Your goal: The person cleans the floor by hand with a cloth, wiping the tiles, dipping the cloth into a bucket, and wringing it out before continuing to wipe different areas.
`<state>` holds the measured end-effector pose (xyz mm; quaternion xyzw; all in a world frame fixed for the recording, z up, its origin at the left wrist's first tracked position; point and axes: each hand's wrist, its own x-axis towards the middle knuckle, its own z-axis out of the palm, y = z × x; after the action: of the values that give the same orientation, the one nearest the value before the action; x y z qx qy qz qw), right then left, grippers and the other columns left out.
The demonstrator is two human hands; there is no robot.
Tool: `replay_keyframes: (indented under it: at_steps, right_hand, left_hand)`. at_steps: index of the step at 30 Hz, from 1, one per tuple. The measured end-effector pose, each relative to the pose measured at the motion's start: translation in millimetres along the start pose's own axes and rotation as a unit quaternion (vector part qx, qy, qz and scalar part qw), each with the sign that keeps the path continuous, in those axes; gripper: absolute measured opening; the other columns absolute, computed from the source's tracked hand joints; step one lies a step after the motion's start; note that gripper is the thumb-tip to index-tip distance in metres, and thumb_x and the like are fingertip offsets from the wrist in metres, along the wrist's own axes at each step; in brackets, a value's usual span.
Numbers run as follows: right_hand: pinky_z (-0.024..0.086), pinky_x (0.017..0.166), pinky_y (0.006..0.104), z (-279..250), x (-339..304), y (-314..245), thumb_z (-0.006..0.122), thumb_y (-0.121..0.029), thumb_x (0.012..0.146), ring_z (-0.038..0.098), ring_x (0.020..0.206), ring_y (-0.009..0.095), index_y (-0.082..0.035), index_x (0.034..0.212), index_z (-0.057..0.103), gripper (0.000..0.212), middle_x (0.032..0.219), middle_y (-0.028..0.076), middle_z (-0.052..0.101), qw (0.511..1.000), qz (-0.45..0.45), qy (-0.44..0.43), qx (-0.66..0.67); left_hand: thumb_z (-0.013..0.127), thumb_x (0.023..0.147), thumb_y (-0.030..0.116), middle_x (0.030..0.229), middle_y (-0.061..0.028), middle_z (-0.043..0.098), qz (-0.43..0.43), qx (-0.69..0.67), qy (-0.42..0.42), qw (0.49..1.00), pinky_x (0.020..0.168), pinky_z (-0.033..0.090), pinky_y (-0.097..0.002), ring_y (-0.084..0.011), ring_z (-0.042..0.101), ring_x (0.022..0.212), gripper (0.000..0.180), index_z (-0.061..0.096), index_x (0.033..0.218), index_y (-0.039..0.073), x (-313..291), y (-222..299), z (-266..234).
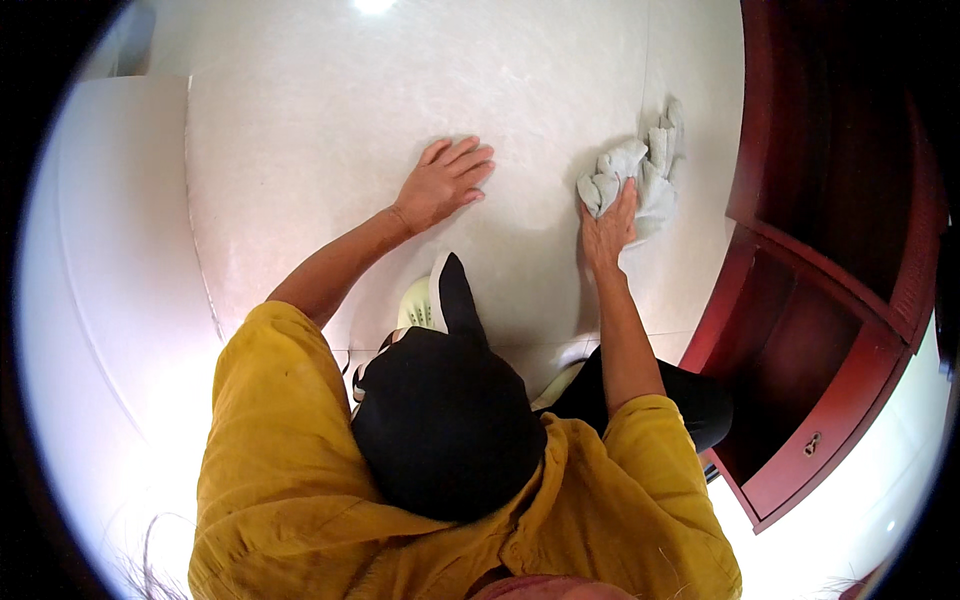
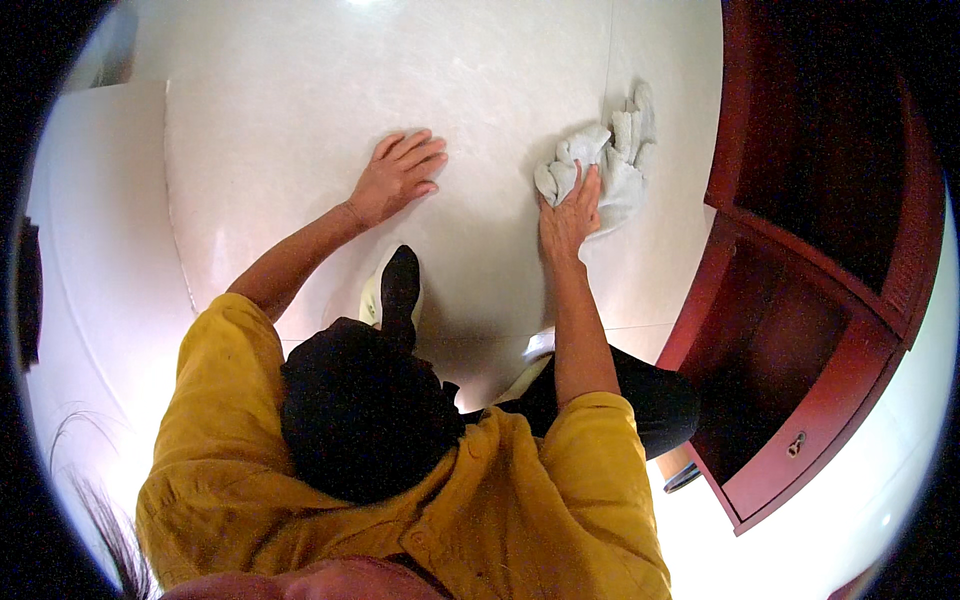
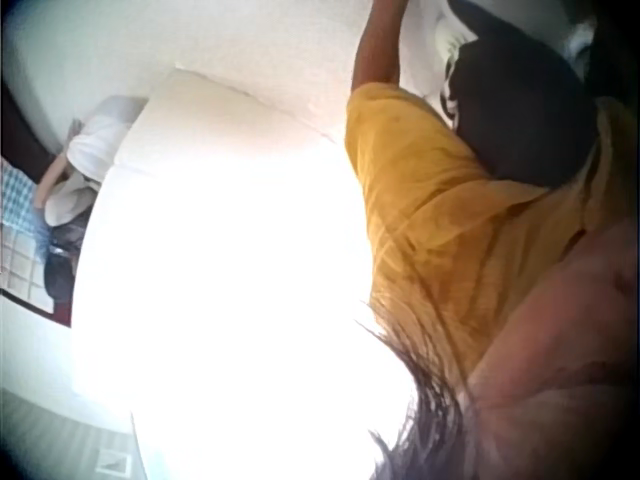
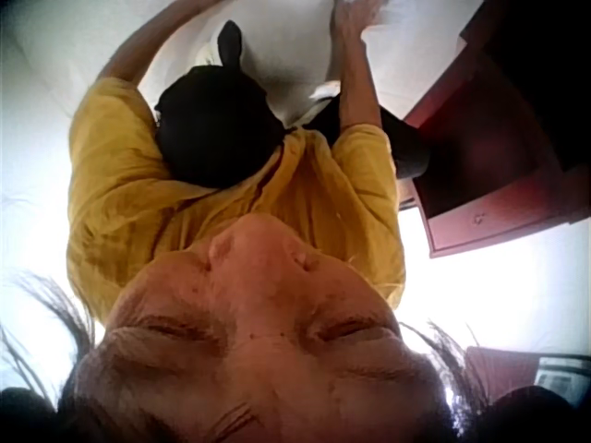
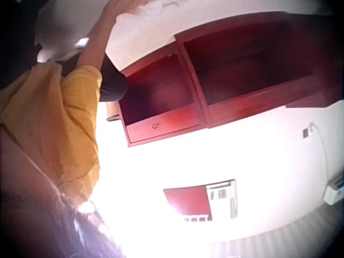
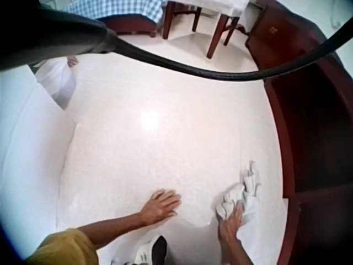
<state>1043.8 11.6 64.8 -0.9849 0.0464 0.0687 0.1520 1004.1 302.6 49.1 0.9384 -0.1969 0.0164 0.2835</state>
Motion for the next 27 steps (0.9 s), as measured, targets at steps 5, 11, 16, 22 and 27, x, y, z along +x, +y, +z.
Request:
replay_keyframes:
  at_steps: [5, 11, 16, 22, 27]
  right_hand:
    - [0.02, 0.103, 0.0487, 0, -1, 0, 0.075, -0.022, 0.073, 0.019, 0.138, 0.027, -0.017, 0.142, 0.027, 0.085, 0.15, 0.009, 0.02, 1.0, -0.011, 0.004, 0.002]
    - [0.019, 0.103, 0.0486, 1, -3, 1, 0.075, -0.023, 0.073, 0.019, 0.138, 0.028, -0.017, 0.142, 0.027, 0.084, 0.15, 0.009, 0.019, 1.0, -0.011, 0.0, 0.005]
    - [0.022, 0.103, 0.0494, 2, -1, 4, 0.073, -0.024, 0.075, 0.016, 0.139, 0.027, -0.015, 0.142, 0.026, 0.082, 0.152, 0.008, 0.012, 1.0, -0.015, -0.018, -0.019]
    - [0.042, 0.092, 0.0411, -8, 35, 66, 0.069, -0.021, 0.082, 0.051, 0.113, 0.028, -0.001, 0.125, 0.049, 0.052, 0.125, 0.012, 0.052, 0.957, 0.037, -0.012, 0.286]
    - [0.05, 0.084, 0.0346, -26, 41, 47, 0.064, -0.021, 0.088, 0.058, 0.1, 0.02, 0.0, 0.12, 0.051, 0.04, 0.113, 0.009, 0.058, 0.773, 0.239, 0.052, 0.585]
  left_hand:
    - [0.067, 0.076, 0.015, 0.103, -0.0006, 0.059, -0.063, -0.113, 0.124, 0.984, 0.089, 0.031, -0.0375, -0.0198, 0.051, 0.105, 0.014, 0.06, 0.089, 0.011, 2, -5, 11]
    - [0.067, 0.072, 0.008, 0.091, 0.0003, 0.058, -0.088, -0.013, 0.22, 0.971, 0.082, 0.031, -0.0361, -0.0194, 0.052, 0.092, 0.014, 0.055, 0.078, 0.011, 43, -26, 17]
    - [0.067, 0.075, 0.01, 0.091, 0.0002, 0.06, -0.117, 0.021, 0.244, 0.963, 0.082, 0.033, -0.0369, -0.0213, 0.052, 0.095, 0.011, 0.057, 0.078, 0.011, 82, -59, 8]
    - [0.063, 0.081, 0.021, 0.122, -0.0058, 0.05, -0.153, 0.063, 0.195, 0.967, 0.098, 0.029, -0.041, -0.0245, 0.044, 0.116, 0.03, 0.054, 0.108, 0.009, 86, -47, 27]
    - [0.052, 0.087, 0.043, 0.147, -0.0145, 0.028, -0.148, 0.133, 0.114, 0.973, 0.113, 0.014, -0.0429, -0.027, 0.021, 0.139, 0.073, 0.027, 0.14, 0.0, 95, -3, 53]
